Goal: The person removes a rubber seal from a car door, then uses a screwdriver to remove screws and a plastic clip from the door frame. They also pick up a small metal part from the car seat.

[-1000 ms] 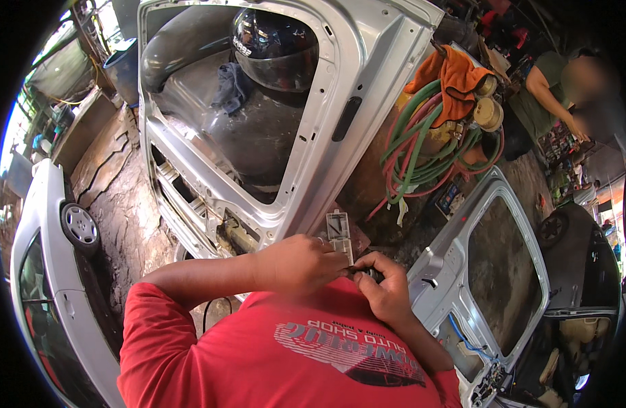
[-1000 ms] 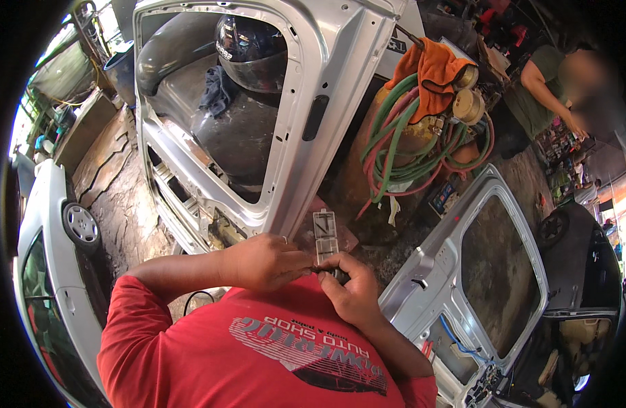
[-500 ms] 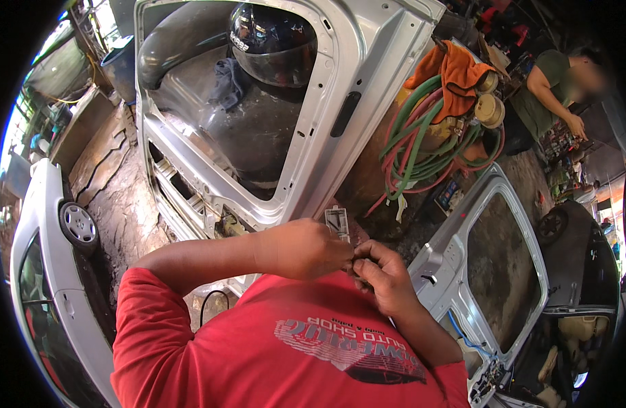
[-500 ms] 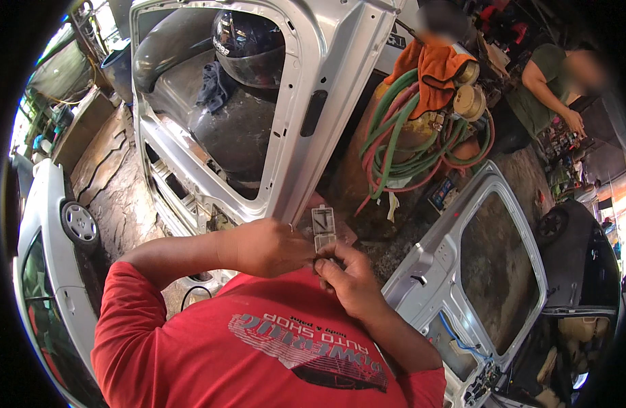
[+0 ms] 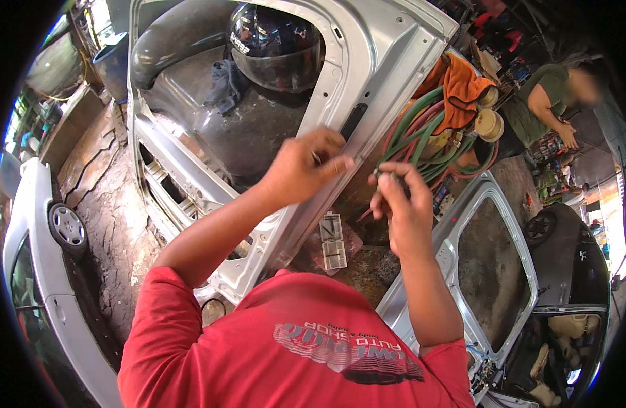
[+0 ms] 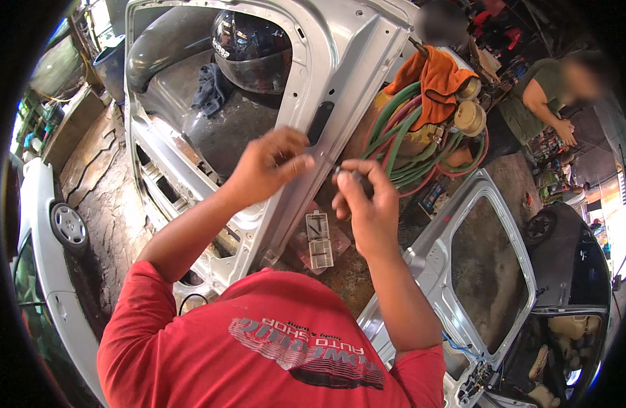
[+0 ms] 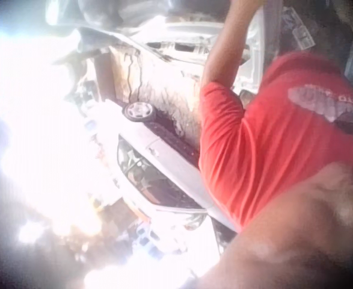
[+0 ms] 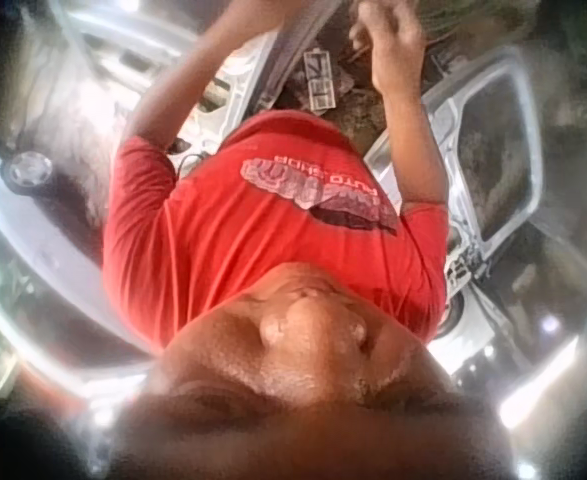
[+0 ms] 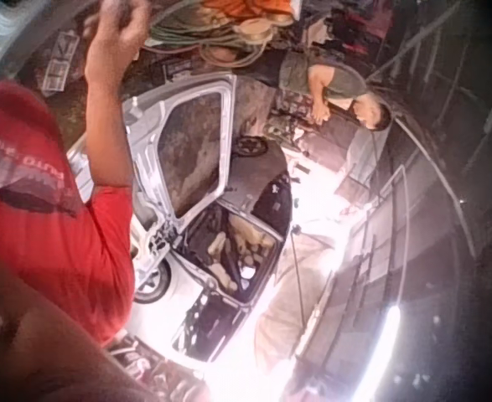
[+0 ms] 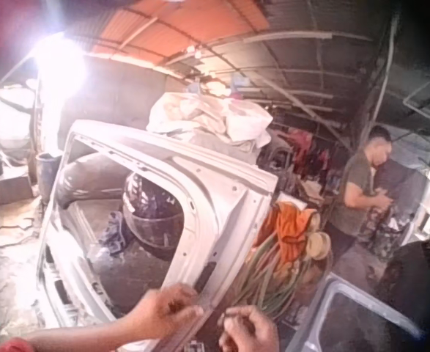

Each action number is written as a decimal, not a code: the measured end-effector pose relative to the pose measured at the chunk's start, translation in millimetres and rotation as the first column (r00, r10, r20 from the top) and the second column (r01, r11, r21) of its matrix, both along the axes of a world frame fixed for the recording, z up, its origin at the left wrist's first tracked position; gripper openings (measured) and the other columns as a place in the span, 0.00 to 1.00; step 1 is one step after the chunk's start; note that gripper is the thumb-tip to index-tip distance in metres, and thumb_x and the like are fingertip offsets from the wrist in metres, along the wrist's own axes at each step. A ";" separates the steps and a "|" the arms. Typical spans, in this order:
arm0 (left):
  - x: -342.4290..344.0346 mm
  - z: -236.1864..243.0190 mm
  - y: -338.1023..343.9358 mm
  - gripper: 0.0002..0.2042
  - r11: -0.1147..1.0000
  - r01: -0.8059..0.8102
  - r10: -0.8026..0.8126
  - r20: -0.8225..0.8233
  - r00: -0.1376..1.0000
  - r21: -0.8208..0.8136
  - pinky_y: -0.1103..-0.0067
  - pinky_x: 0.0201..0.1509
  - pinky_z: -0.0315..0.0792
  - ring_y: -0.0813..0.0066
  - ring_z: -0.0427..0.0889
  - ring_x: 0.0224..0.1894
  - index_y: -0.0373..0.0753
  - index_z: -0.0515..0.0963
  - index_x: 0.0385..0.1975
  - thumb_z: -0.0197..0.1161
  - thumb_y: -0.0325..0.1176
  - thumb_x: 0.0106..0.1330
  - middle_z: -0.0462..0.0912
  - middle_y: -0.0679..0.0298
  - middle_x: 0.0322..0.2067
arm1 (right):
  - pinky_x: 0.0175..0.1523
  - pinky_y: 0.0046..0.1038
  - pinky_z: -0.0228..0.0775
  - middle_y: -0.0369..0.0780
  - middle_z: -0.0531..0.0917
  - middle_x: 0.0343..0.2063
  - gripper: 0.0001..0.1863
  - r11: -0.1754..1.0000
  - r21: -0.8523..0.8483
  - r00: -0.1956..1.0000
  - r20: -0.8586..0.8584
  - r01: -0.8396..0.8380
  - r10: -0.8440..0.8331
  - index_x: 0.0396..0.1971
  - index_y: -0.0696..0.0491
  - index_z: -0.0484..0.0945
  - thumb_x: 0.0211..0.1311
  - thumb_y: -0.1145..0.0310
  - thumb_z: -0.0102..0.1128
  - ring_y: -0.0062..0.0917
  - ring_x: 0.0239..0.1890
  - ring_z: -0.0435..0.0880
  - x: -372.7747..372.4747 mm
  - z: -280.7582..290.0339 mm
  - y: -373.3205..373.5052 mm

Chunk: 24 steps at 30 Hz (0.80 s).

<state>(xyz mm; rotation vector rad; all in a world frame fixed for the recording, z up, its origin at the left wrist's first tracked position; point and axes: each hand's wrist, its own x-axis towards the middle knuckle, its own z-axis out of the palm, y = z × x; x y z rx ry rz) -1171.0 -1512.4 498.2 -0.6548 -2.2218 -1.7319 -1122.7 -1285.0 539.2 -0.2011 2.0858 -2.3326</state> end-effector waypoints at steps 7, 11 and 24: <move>-63.0 -0.1 -2.7 0.62 0.887 -0.447 0.389 -0.336 0.858 -0.116 0.58 0.78 0.62 0.40 0.66 0.75 0.28 0.52 0.79 0.87 0.48 0.48 0.64 0.35 0.73 | 0.30 0.22 0.75 0.41 0.87 0.38 0.13 0.998 -0.002 0.995 -0.071 0.067 -0.067 0.51 0.58 0.76 0.73 0.70 0.65 0.20 0.27 0.83 -63.2 19.5 -30.0; -83.2 1.6 7.7 0.65 0.932 -0.362 0.347 -0.273 0.897 -0.007 0.57 0.78 0.63 0.36 0.66 0.74 0.29 0.48 0.80 0.87 0.50 0.48 0.63 0.33 0.73 | 0.30 0.22 0.72 0.37 0.86 0.39 0.11 0.993 0.087 0.995 -0.054 0.084 -0.080 0.53 0.56 0.80 0.76 0.69 0.62 0.17 0.28 0.80 -65.4 26.8 -31.7; -91.5 0.7 16.8 0.66 0.908 -0.418 0.405 -0.196 0.893 -0.028 0.56 0.74 0.67 0.38 0.70 0.70 0.32 0.46 0.81 0.87 0.52 0.48 0.68 0.37 0.67 | 0.26 0.19 0.66 0.37 0.84 0.36 0.13 0.994 0.057 0.995 0.015 0.098 -0.099 0.54 0.57 0.81 0.75 0.68 0.62 0.15 0.24 0.78 -64.2 30.7 -38.5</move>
